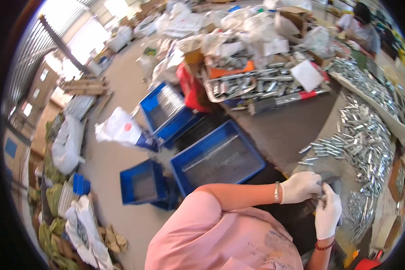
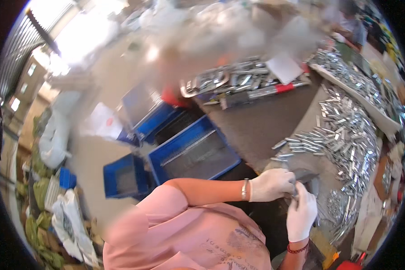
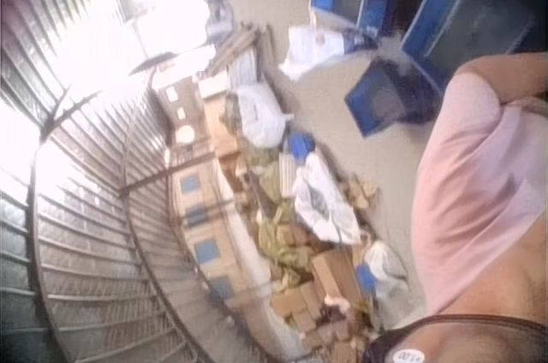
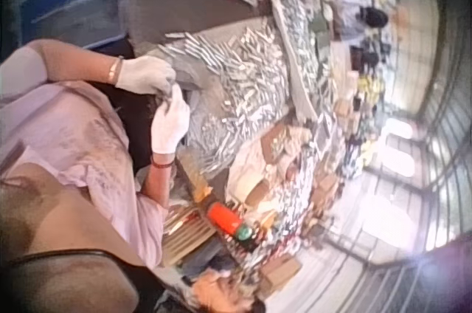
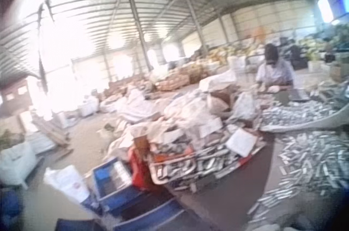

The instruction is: Assembling small metal hardware components using a hammer on a metal plate.

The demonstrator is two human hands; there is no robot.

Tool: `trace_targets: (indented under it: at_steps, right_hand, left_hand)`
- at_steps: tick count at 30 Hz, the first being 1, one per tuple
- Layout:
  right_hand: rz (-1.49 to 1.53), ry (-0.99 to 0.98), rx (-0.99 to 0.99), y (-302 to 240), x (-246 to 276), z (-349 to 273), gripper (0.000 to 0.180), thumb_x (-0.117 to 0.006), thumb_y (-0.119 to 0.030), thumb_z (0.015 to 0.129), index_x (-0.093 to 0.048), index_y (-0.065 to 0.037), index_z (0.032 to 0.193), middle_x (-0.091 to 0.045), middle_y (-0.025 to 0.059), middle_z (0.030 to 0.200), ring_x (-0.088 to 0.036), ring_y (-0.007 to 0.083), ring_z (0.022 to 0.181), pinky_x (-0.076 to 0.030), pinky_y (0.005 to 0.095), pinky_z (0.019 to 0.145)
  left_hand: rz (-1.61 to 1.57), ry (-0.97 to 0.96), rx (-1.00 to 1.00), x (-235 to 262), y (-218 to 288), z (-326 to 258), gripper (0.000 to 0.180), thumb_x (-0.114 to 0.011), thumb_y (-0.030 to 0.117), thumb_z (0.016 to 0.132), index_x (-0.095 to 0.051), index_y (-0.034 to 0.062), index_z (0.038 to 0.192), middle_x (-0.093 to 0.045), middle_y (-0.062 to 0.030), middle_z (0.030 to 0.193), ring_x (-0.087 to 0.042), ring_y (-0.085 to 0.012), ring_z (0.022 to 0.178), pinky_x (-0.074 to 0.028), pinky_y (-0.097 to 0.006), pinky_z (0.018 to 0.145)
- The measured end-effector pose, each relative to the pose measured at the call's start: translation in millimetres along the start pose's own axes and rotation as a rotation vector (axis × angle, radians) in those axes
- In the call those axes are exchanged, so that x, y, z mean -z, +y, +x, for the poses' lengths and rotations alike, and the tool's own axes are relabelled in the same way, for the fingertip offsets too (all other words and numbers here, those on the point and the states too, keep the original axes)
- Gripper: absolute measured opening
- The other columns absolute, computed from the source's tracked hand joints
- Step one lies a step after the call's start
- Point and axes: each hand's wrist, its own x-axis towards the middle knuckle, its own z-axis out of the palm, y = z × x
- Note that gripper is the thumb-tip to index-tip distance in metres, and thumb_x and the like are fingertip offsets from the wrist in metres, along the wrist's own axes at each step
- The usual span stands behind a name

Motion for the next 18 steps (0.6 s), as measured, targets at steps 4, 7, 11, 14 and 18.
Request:
trace_targets:
  at_steps: [4, 7, 11, 14, 18]
  right_hand:
    - [-0.052, 0.022, 0.1, -11.5, 4.3, 9.2, 0.049, -0.065, 0.011, 0.084, -0.068, -0.008, 0.13, -0.07, 0.0168, 0.097, -0.065, 0.0394, 0.093, -0.053, 0.0506, 0.084]
    - [-0.151, 0.007, 0.148, -13.1, 5.6, 12.0, 0.051, -0.067, 0.007, 0.085, -0.065, -0.011, 0.133, -0.067, 0.0133, 0.09, -0.064, 0.0375, 0.087, -0.052, 0.0519, 0.078]
    - [-0.18, -0.015, 0.169, -22.2, 8.8, 14.9, 0.049, -0.067, 0.007, 0.085, -0.066, -0.011, 0.131, -0.068, 0.0134, 0.088, -0.065, 0.0373, 0.085, -0.053, 0.0513, 0.076]
    - [-0.08, 0.032, 0.117, -16.1, 5.2, 9.3, 0.048, -0.067, 0.006, 0.086, -0.066, -0.01, 0.131, -0.069, 0.0135, 0.09, -0.066, 0.0371, 0.086, -0.053, 0.0507, 0.077]
    - [-0.066, 0.06, 0.078, -13.1, 3.2, -1.2, 0.048, -0.067, 0.007, 0.085, -0.066, -0.011, 0.13, -0.071, 0.014, 0.094, -0.066, 0.0371, 0.086, -0.054, 0.0501, 0.077]
  left_hand:
    - [0.011, -0.014, 0.015, 8.4, 3.1, -0.6, 0.014, -0.08, 0.017, 0.082, -0.071, 0.0111, 0.091, -0.061, -0.0112, 0.096, -0.063, -0.034, 0.094, -0.053, -0.046, 0.079]
    - [0.012, -0.088, 0.045, 18.2, 9.9, 4.6, 0.015, -0.08, 0.017, 0.083, -0.073, 0.0108, 0.094, -0.063, -0.0108, 0.099, -0.064, -0.034, 0.097, -0.055, -0.045, 0.083]
    - [0.015, -0.133, 0.128, 18.1, 12.8, 7.1, 0.017, -0.08, 0.018, 0.084, -0.075, 0.0115, 0.099, -0.065, -0.0111, 0.101, -0.065, -0.0345, 0.099, -0.055, -0.045, 0.084]
    - [0.013, -0.134, 0.097, 18.3, 15.5, 3.9, 0.017, -0.079, 0.018, 0.085, -0.075, 0.0115, 0.1, -0.064, -0.0114, 0.1, -0.065, -0.0345, 0.098, -0.055, -0.046, 0.084]
    - [0.011, -0.102, 0.055, 10.3, 16.8, 0.1, 0.017, -0.079, 0.017, 0.083, -0.075, 0.013, 0.098, -0.064, -0.0112, 0.094, -0.065, -0.0346, 0.092, -0.054, -0.047, 0.079]
